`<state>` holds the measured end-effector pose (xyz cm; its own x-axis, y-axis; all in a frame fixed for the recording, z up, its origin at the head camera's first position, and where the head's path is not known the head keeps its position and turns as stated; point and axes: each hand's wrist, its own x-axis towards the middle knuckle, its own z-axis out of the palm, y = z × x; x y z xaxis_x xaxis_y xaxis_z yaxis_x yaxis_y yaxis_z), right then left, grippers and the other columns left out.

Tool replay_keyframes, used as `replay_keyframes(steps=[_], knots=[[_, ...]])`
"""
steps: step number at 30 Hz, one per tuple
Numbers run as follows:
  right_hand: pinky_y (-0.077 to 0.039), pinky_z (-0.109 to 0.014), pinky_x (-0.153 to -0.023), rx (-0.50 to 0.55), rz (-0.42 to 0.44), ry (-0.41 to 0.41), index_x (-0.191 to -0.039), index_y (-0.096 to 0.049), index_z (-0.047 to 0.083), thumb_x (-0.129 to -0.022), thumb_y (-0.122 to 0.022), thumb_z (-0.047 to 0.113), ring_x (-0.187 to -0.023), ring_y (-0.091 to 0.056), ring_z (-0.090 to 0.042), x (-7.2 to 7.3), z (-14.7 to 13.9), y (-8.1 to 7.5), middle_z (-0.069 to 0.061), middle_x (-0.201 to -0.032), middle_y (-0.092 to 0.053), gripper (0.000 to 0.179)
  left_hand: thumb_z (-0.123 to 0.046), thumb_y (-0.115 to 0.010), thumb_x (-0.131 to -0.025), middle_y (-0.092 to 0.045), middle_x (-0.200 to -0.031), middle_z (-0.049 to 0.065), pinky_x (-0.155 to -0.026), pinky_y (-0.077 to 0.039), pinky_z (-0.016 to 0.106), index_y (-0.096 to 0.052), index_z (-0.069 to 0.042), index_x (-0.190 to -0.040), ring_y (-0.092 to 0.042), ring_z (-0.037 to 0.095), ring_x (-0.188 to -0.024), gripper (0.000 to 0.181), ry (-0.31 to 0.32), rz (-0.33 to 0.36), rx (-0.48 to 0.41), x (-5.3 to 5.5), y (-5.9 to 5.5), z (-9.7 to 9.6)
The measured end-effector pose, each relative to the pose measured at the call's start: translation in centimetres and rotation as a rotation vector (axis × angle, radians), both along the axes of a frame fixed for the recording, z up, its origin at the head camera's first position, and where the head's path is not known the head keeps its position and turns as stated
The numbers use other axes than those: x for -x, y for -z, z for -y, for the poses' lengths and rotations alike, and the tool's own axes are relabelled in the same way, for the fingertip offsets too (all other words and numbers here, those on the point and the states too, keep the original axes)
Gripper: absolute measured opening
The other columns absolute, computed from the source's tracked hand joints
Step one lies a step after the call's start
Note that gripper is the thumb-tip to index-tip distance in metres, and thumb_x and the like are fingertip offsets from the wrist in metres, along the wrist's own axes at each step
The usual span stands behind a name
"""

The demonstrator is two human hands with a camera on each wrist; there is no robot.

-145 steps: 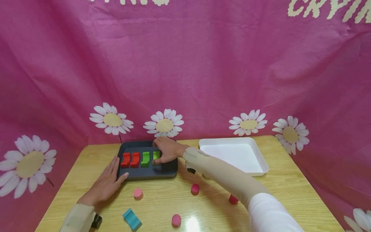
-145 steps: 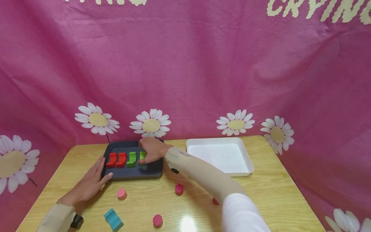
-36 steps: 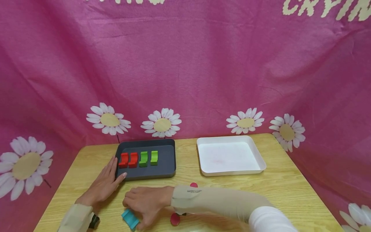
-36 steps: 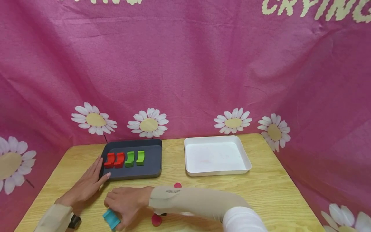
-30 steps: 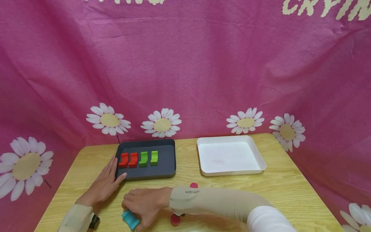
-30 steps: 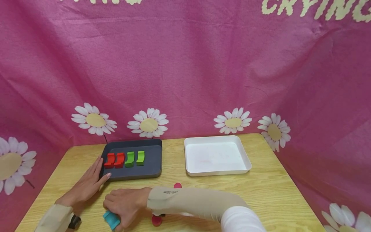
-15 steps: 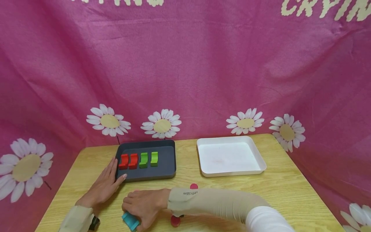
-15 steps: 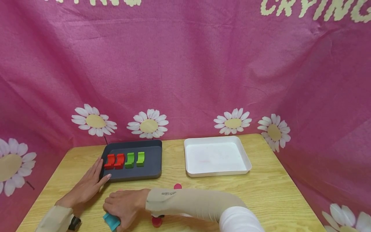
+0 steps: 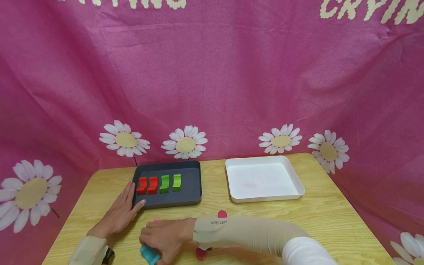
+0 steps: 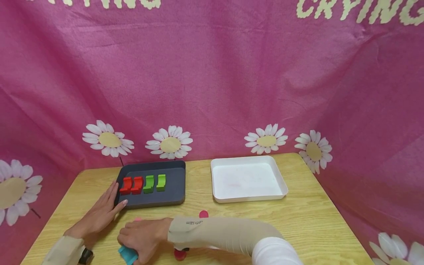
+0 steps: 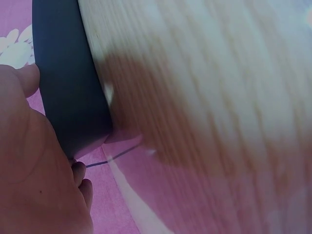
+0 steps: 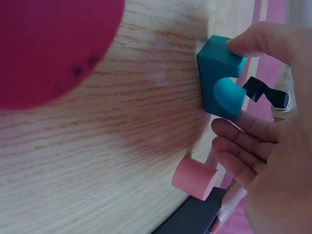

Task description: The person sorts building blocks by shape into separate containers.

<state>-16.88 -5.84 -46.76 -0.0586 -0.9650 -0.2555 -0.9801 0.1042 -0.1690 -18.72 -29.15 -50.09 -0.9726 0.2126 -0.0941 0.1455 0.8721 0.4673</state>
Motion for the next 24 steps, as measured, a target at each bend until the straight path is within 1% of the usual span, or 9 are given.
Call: replay_keyframes(steps=[6,14,24], knots=[[-0.032,-0.003,-0.101,0.018,-0.021,-0.020,-0.143,-0.055,0.013,-0.098,-0.070,0.054,-0.112,-0.044,0.002,-0.19,-0.13,0.03,0.009,-0.127,-0.055,0.062,-0.059,-0.048,-0.110,0.002,-0.176,0.030,-0.127,-0.009,0.072,0.002,0.005,-0.169,-0.005,0.055,-0.159,0.100,-0.002,-0.002,0.005,0.02,0.06,-0.08],[-0.032,-0.002,-0.099,0.073,-0.013,-0.033,-0.141,-0.055,0.014,-0.097,-0.071,0.053,-0.109,-0.044,0.002,-0.31,-0.12,0.08,0.008,-0.126,-0.055,0.061,-0.057,-0.049,-0.111,0.003,-0.176,0.031,-0.126,-0.009,0.073,0.003,0.005,-0.169,-0.005,0.055,-0.159,0.099,0.006,-0.012,-0.001,0.02,0.01,0.04],[-0.032,-0.003,-0.100,0.049,0.004,-0.034,-0.138,-0.056,0.014,-0.097,-0.071,0.054,-0.108,-0.044,0.002,-0.23,-0.13,0.22,0.009,-0.123,-0.055,0.059,-0.057,-0.048,-0.111,0.004,-0.176,0.030,-0.127,-0.008,0.072,0.004,0.004,-0.169,-0.004,0.055,-0.160,0.099,-0.001,0.001,0.001,0.05,0.09,0.02]])
